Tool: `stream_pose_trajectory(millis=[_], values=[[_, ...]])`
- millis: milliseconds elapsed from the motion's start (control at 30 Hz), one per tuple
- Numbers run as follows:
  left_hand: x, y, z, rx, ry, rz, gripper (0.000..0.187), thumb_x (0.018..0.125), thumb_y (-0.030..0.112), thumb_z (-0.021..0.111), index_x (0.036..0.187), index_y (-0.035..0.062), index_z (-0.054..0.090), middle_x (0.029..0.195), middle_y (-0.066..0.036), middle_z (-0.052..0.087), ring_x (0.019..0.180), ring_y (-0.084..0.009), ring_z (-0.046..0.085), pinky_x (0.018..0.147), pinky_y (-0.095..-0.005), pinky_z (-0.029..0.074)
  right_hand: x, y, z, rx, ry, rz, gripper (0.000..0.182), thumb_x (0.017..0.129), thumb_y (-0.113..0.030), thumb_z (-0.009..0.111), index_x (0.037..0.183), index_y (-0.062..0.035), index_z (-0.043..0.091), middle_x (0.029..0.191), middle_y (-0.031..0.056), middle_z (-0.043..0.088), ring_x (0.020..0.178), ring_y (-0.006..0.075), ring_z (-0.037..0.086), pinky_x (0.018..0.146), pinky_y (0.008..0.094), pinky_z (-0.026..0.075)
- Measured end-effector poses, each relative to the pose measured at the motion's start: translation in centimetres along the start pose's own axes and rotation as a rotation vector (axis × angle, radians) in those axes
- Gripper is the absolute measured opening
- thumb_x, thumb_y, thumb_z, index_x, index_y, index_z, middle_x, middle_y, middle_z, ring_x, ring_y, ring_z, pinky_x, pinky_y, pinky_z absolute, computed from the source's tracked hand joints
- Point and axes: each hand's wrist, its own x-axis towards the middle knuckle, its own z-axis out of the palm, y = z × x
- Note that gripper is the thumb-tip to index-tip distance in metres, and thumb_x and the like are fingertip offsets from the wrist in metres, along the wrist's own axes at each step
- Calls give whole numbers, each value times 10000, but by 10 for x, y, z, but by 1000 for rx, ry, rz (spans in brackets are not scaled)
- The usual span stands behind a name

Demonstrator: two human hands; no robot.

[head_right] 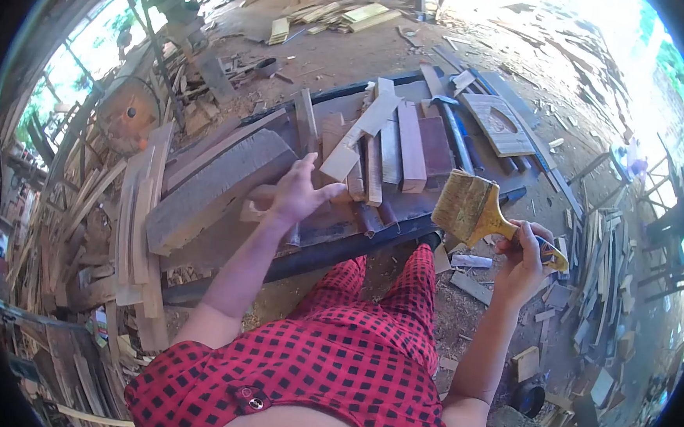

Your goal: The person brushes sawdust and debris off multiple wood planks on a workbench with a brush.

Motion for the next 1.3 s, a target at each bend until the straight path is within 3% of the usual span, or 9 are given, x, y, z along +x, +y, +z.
stream_pose_trajectory(millis=[133,300,500,633,900,967,1133,1233,1300], values=[[15,18,19,165,-139,-140,824,660,551,708,1205,-5,438,1078,-194,527,985,-356,565,837,-435,462,0,-3,-20,22,32,-26,82,797,-82,625,830,-28,573,759,112,632,507,122,549,452,218,444],[20,-5,31,149,-61,-63,651,678,500,708,1067,13,522,1012,-158,533,913,-325,596,778,-415,489,0,1,-24,18,38,-16,78,794,-75,625,828,-31,571,755,111,631,493,121,542,446,220,440],[7,-6,-3,-305,149,53,400,715,339,691,894,-2,580,796,-144,632,738,-280,634,653,-362,488,1,1,-8,54,30,31,79,790,-76,620,824,-33,563,744,104,625,481,130,540,444,229,442],[-32,-7,-29,-410,59,43,354,722,195,695,991,1,573,829,-53,621,744,-109,581,678,-270,479,6,-2,18,9,-54,47,86,787,-95,617,820,-37,562,736,92,621,485,126,540,448,230,441],[-82,-17,-40,-705,-17,-90,466,686,116,725,1086,-11,525,971,-53,585,868,-89,565,754,-260,479,-10,7,129,9,-544,268,102,771,-92,641,807,-18,581,668,63,602,481,120,568,439,215,453],[-84,-21,-36,-672,84,-2,458,661,135,743,1050,-4,543,859,-18,588,729,-52,528,654,-217,453,-22,16,158,-5,-621,348,114,760,-84,661,796,-8,585,643,57,593,473,117,577,425,211,460],[-81,-23,-37,-595,77,43,463,653,121,757,1049,1,548,847,-7,587,699,-33,522,615,-202,449,-40,41,202,-34,-784,533,115,732,-64,674,786,-13,586,644,68,592,422,129,573,371,216,440],[-85,-20,-35,-1034,35,-120,465,659,98,759,1064,5,550,840,3,584,679,-23,516,596,-192,444,-14,68,205,-44,-764,557,132,724,-65,683,785,-6,582,633,74,595,406,141,575,339,222,441],[-88,-34,-34,-806,-80,-147,496,703,-16,691,1151,-37,478,998,-62,586,886,-107,582,786,-258,492,19,84,200,-103,-746,566,143,727,-73,682,785,-4,571,636,81,599,406,142,576,330,232,455]])
